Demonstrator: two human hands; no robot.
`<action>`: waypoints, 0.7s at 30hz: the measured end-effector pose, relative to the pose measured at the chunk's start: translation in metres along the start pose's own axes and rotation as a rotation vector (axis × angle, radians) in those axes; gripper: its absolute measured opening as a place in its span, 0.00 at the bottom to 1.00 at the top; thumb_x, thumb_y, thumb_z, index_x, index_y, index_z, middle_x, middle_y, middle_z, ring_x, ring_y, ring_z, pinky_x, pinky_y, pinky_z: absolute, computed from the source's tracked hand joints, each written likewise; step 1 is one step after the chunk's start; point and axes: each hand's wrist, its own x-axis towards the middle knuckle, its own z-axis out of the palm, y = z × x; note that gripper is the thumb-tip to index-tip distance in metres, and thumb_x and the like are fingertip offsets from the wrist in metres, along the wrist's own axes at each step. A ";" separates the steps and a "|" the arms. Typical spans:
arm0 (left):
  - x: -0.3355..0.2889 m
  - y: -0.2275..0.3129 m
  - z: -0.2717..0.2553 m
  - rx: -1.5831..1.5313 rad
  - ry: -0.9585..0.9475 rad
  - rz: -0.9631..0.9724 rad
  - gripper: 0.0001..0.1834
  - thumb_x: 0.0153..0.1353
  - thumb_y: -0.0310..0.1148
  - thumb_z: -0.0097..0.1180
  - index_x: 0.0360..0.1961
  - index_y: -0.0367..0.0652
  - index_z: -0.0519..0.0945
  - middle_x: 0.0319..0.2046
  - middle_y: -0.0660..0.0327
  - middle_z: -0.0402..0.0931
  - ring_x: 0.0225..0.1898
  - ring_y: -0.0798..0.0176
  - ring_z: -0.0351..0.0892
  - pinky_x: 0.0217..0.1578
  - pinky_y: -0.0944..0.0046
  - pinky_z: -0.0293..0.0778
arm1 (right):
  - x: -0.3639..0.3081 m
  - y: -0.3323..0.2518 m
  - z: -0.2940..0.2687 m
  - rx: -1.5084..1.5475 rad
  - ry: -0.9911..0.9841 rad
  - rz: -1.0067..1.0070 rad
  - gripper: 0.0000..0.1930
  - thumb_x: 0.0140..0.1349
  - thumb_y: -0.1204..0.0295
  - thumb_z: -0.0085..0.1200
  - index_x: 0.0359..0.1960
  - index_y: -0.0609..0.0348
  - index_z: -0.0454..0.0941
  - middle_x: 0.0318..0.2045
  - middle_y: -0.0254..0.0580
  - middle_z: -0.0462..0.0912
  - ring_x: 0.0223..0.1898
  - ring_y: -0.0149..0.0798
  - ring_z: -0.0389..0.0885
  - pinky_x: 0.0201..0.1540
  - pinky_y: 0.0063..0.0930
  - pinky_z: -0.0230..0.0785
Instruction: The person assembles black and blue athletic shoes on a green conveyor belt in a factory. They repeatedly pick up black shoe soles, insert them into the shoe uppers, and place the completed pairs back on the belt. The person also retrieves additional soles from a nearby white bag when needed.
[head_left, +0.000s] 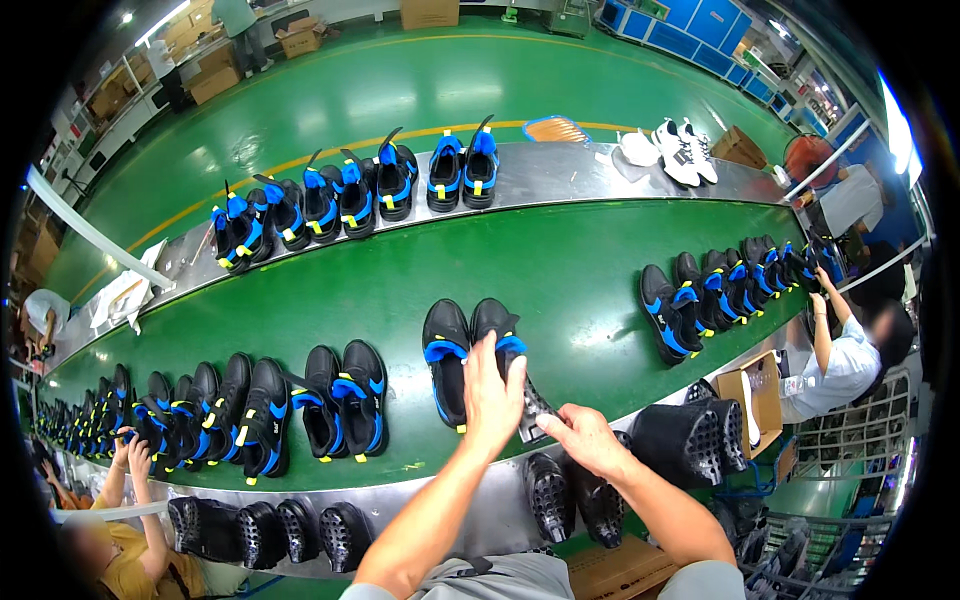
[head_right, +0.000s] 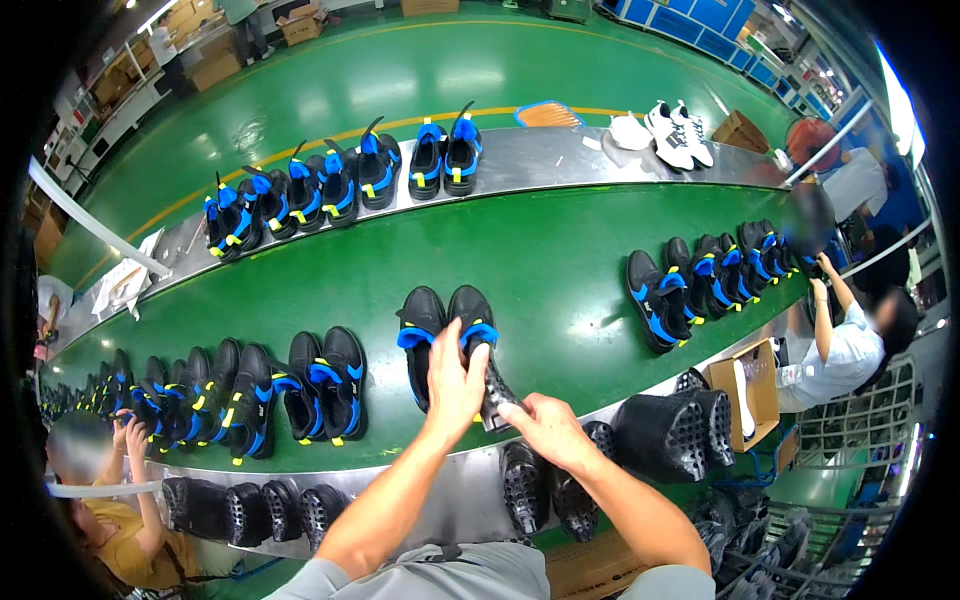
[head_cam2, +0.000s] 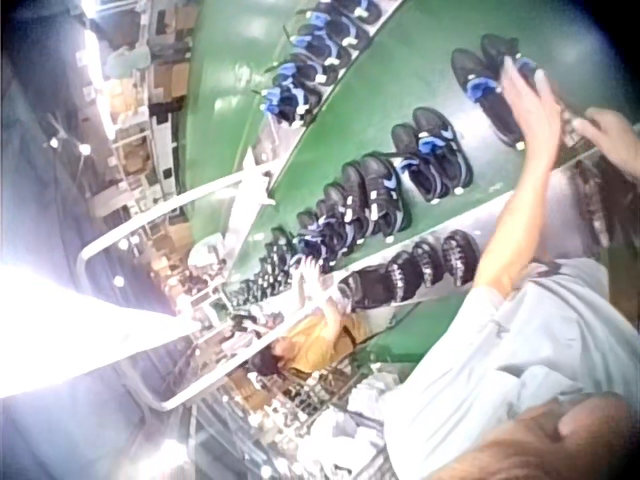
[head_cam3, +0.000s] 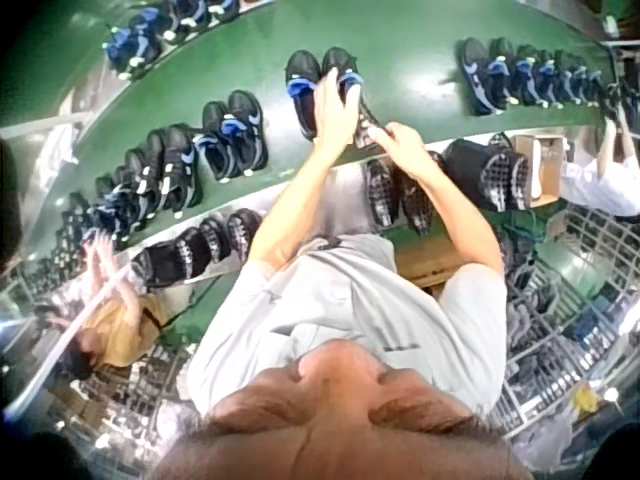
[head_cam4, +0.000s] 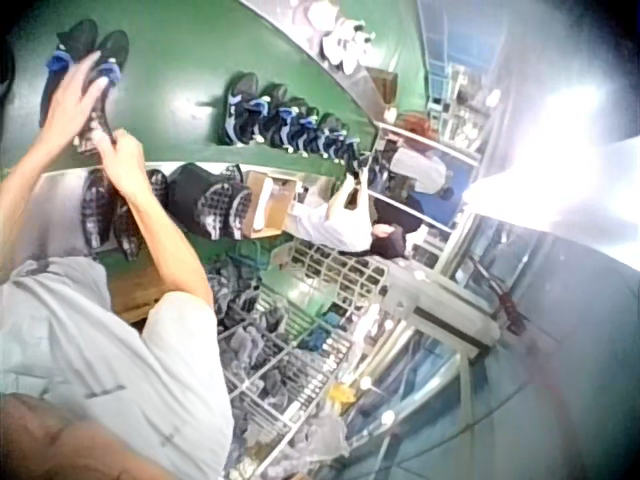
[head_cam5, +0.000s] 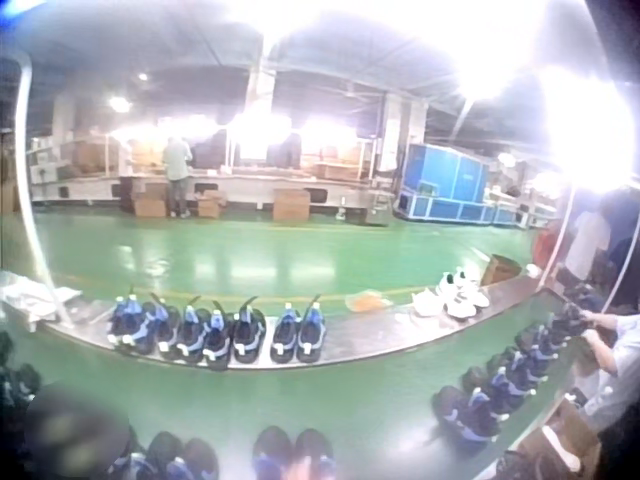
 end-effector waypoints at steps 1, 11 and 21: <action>0.016 -0.015 0.001 0.072 0.004 0.128 0.34 0.63 0.33 0.61 0.68 0.31 0.66 0.61 0.36 0.69 0.64 0.33 0.68 0.65 0.47 0.67 | 0.008 0.002 -0.002 -0.016 -0.053 0.045 0.32 0.67 0.45 0.58 0.28 0.71 0.76 0.21 0.48 0.76 0.27 0.42 0.77 0.34 0.42 0.70; 0.090 -0.087 0.007 0.331 -0.564 0.161 0.06 0.56 0.23 0.56 0.35 0.34 0.81 0.34 0.39 0.83 0.42 0.33 0.83 0.46 0.42 0.79 | 0.079 -0.017 0.023 -0.431 0.011 0.048 0.25 0.65 0.51 0.59 0.31 0.67 0.82 0.31 0.62 0.87 0.37 0.55 0.89 0.39 0.47 0.79; 0.088 -0.095 0.016 0.127 -0.578 0.165 0.13 0.56 0.24 0.59 0.44 0.32 0.83 0.42 0.41 0.83 0.47 0.36 0.82 0.50 0.46 0.78 | 0.135 0.006 0.115 -0.620 0.444 -0.076 0.10 0.65 0.70 0.54 0.42 0.63 0.77 0.37 0.58 0.85 0.33 0.56 0.89 0.36 0.51 0.82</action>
